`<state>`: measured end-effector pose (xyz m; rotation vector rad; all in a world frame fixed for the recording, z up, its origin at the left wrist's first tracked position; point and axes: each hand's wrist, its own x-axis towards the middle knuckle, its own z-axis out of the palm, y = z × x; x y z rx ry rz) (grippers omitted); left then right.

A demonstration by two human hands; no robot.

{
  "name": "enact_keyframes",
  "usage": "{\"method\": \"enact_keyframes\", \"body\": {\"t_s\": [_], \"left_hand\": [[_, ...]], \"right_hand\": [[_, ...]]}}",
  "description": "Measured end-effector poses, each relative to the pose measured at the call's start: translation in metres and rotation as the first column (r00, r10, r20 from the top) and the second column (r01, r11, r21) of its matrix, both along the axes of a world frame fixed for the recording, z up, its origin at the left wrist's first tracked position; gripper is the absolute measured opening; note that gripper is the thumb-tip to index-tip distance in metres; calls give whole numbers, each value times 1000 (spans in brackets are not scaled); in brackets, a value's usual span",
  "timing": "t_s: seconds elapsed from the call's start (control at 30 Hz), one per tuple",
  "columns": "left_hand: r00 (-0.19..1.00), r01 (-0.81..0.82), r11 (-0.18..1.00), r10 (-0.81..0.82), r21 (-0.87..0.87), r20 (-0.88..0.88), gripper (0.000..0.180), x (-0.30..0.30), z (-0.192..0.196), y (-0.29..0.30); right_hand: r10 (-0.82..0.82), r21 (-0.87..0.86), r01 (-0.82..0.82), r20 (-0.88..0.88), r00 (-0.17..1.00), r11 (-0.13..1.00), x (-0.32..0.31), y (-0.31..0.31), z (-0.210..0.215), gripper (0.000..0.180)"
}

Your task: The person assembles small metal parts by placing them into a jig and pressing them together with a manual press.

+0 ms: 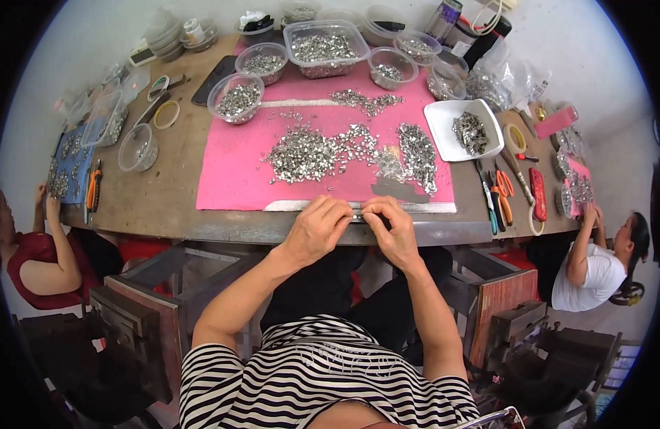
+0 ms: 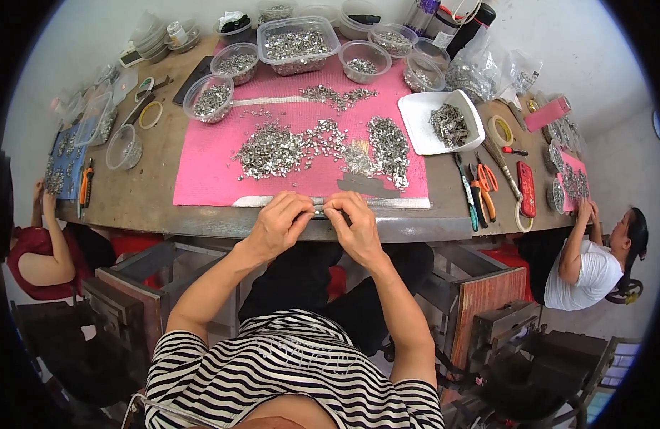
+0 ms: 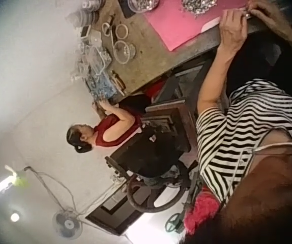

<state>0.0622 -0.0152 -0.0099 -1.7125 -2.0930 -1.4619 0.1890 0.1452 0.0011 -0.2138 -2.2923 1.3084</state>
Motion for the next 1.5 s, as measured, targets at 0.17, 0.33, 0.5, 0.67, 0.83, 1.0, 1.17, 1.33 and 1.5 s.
{"method": "enact_keyframes", "body": {"t_s": [0.17, 0.33, 0.5, 0.67, 0.83, 1.0, 1.17, 1.33, 1.5], "left_hand": [[998, -19, 1000, 20, -12, 62, 13, 3, 4, 2], [998, -42, 999, 43, -30, 43, 13, 6, 4, 2], [990, -137, 990, 135, -39, -38, 13, 14, 1, 4], [997, -72, 997, 71, -21, -28, 15, 7, 2, 2], [996, -77, 997, 77, -13, -37, 15, 11, -3, 3], [979, -184, 982, 186, 29, -82, 16, 21, -8, 5], [977, -140, 990, 136, -16, -167, 26, 12, -13, -3], [914, -204, 977, 165, -67, -372, 39, 7, 8, -22], [922, -356, 919, 317, -168, -221, 38, -15, -5, -48]], "right_hand": [[-32, 92, 33, -8, 999, 995, -3, -3, -4, 5], [-55, 169, 61, -39, 998, 984, -4, -6, -7, 7], [-52, 319, 65, -50, 997, 946, -6, -6, -2, 11], [-71, 274, 82, -50, 996, 958, -2, -5, 0, 14], [-228, 124, 247, -151, 962, 961, 7, 3, -6, 13], [-366, -47, 363, -135, 921, 931, 21, 7, -25, 7], [-409, -143, 390, -144, 901, 910, 20, 8, -31, 6], [-140, -44, 141, 12, 990, 989, 27, 18, -1, 30], [12, 139, -32, 144, 990, 990, 38, 40, 6, 54]]}}
